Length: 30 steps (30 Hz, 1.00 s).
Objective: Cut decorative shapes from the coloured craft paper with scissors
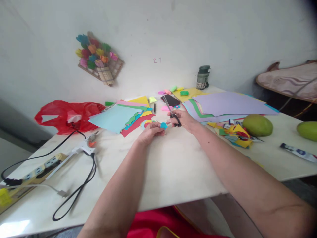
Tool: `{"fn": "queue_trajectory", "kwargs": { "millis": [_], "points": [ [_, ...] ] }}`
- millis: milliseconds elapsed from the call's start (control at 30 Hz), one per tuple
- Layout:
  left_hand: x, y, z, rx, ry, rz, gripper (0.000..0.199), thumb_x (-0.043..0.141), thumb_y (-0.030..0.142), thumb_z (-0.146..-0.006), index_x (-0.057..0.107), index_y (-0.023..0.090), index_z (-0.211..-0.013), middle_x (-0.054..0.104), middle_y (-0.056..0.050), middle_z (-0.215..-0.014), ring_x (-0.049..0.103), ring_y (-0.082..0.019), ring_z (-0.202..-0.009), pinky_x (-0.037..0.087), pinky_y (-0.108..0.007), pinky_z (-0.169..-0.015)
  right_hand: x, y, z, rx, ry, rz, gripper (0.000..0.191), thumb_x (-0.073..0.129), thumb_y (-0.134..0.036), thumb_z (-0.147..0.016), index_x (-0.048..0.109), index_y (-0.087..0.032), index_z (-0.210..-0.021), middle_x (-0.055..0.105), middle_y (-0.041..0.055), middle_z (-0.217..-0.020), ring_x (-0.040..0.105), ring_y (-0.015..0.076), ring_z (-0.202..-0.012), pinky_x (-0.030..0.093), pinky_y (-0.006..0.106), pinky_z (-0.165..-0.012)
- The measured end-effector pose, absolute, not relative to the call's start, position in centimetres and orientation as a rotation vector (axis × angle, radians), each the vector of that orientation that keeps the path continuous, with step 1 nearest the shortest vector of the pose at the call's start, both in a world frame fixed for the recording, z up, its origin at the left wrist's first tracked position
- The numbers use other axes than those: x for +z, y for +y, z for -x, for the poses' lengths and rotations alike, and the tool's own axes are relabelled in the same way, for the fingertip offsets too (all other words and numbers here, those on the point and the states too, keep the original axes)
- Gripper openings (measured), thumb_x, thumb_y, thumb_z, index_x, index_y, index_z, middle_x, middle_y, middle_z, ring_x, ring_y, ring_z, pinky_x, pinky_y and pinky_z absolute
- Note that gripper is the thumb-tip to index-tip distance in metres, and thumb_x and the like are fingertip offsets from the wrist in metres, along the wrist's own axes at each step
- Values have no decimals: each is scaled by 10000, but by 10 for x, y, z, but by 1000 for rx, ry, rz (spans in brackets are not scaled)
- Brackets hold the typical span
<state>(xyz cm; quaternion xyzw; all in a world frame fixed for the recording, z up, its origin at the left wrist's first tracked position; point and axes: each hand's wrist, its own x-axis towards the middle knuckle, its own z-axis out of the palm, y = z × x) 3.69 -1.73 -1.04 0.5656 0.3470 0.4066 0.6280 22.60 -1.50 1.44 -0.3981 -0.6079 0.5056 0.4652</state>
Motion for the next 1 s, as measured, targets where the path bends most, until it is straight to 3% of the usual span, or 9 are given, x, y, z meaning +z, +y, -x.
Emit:
{"fn": "queue_trajectory", "kwargs": {
  "millis": [300,500,667,1000],
  "points": [
    [-9,-17,-38,937,799,-1301,169,667,223,-598,543,148,-685,591,-8,-592,565,-129,-566,473,-294,-649,22,-25,-213,1225,-1506,1035,285,609,-65,-559,530,-152,-819,529,-57,-536,496,68,-443,396,197,-452],
    [-6,-16,-39,994,757,-1197,251,577,382,-680,541,135,-707,614,-54,-647,582,-152,-583,492,-328,-635,18,-22,-208,1168,-1421,1012,307,600,-89,-541,524,-163,-830,527,-71,-504,504,82,-438,402,206,-447],
    [-7,-20,-42,1007,862,-1274,275,697,291,-596,476,151,-680,601,-10,-625,569,-108,-543,473,-262,-620,13,-19,-203,1132,-1408,1008,336,616,-107,-500,531,-168,-820,533,-69,-490,521,109,-468,421,237,-482],
    [-6,-21,-41,936,854,-1342,217,683,243,-592,516,142,-686,599,-8,-591,571,-112,-548,468,-258,-624,13,-18,-209,1071,-1555,969,363,641,-177,-499,529,-153,-844,547,-41,-575,518,115,-550,404,237,-530]
  ]
}}
